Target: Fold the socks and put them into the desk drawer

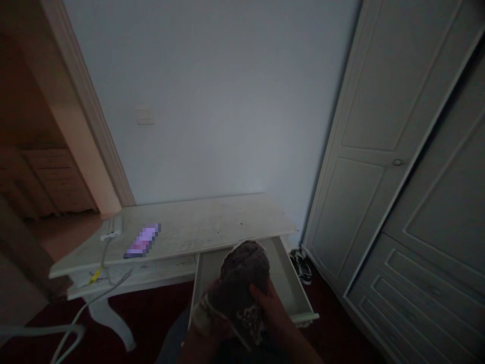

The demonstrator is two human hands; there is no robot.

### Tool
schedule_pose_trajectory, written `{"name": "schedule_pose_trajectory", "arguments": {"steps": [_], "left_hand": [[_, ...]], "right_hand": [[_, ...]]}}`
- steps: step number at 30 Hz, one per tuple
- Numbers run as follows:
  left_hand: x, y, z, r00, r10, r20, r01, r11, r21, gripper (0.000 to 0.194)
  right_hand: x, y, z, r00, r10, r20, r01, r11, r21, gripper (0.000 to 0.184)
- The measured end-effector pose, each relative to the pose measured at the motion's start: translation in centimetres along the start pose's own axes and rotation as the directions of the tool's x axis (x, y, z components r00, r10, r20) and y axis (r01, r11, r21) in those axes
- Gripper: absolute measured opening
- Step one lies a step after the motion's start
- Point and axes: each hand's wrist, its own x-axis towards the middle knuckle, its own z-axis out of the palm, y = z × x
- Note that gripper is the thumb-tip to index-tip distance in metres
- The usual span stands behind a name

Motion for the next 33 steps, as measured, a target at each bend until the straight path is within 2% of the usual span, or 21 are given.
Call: {"name": "schedule_pose_trajectory", "arguments": {"steps": [3,4,6,7,9,11,12,13,15,18,20,21,23,25,26,28,30,31,33], "left_hand": [[0.7,2.8,0.3,0.993,-0.079,-0.092,0.075,0.996,-0.046,0.04],[1.0,3.5,-0.1,0.993,-0.049,-0.107,0.046,0.999,-0.027,0.033],[1.4,4.6,-1.3,0.981,0.131,-0.144,-0.125,0.991,0.046,0.028],[1.6,5.1,-1.9,0.95,0.258,-0.177,-0.242,0.964,0.106,0.028],[1.8,6.0,-3.1,0.828,0.51,-0.231,-0.449,0.851,0.271,0.035],[2.1,7.2,-3.6,0.694,0.691,-0.204,-0.566,0.698,0.438,0.044],[2.3,7.9,-3.7,0.645,0.747,-0.162,-0.602,0.627,0.494,0.045],[2.6,8.5,-3.8,0.611,0.783,-0.116,-0.632,0.57,0.524,0.044],[3.2,9.5,-3.9,0.582,0.811,-0.058,-0.669,0.518,0.533,0.037],[4.4,9.7,-4.8,0.611,0.785,-0.099,-0.655,0.572,0.494,0.029],[5.0,9.0,-5.8,0.661,0.737,-0.138,-0.632,0.647,0.428,0.026],[5.2,8.6,-6.3,0.698,0.699,-0.154,-0.613,0.695,0.375,0.025],[5.5,7.9,-6.9,0.817,0.542,-0.197,-0.502,0.836,0.222,0.025],[5.7,7.8,-6.8,0.94,0.272,-0.208,-0.276,0.961,0.012,0.036],[5.7,8.0,-6.4,0.972,0.135,-0.194,-0.156,0.982,-0.101,0.044],[5.9,8.9,-5.4,0.988,-0.059,-0.145,0.013,0.954,-0.298,0.058],[6.1,10.0,-4.1,0.981,-0.158,-0.115,0.093,0.896,-0.435,0.068],[6.2,10.7,-3.4,0.975,-0.199,-0.103,0.128,0.871,-0.474,0.071],[6.3,11.7,-2.3,0.973,-0.223,-0.058,0.163,0.846,-0.507,0.072]], "right_hand": [[-0.4,0.1,-0.9,0.994,-0.07,0.089,0.085,0.98,-0.181,0.104],[-0.3,-0.1,-1.6,0.987,-0.079,0.137,0.108,0.969,-0.221,0.102],[-0.1,-0.8,-3.1,0.975,-0.092,0.205,0.145,0.954,-0.263,0.093],[0.1,-1.2,-3.8,0.973,-0.108,0.206,0.166,0.942,-0.292,0.09],[0.2,-2.1,-4.6,0.972,-0.17,0.161,0.222,0.889,-0.401,0.089],[0.1,-3.0,-4.6,0.956,-0.232,0.182,0.294,0.802,-0.52,0.098],[0.0,-3.4,-4.2,0.944,-0.234,0.231,0.325,0.764,-0.557,0.103],[-0.2,-3.6,-3.7,0.935,-0.208,0.288,0.343,0.74,-0.579,0.106],[-0.5,-3.5,-2.4,0.927,-0.11,0.359,0.319,0.734,-0.599,0.105],[-0.5,-2.4,-0.9,0.929,0.025,0.37,0.223,0.76,-0.611,0.073],[-0.1,-1.8,-1.1,0.946,0.012,0.323,0.202,0.758,-0.62,0.053],[0.3,-2.0,-1.4,0.962,-0.033,0.271,0.203,0.75,-0.63,0.048],[1.3,-3.2,-2.4,0.978,-0.16,0.131,0.207,0.738,-0.642,0.043],[2.3,-5.3,-3.2,0.965,-0.256,0.048,0.225,0.724,-0.653,0.041],[2.6,-6.4,-3.3,0.955,-0.293,0.042,0.244,0.698,-0.673,0.041],[2.8,-8.1,-2.8,0.924,-0.379,0.048,0.286,0.601,-0.746,0.045],[2.2,-8.5,-1.5,0.891,-0.449,0.069,0.318,0.507,-0.801,0.049],[1.6,-8.2,-0.6,0.889,-0.445,0.106,0.342,0.494,-0.799,0.052],[0.1,-6.8,1.2,0.908,-0.343,0.239,0.401,0.551,-0.732,0.064]]}}
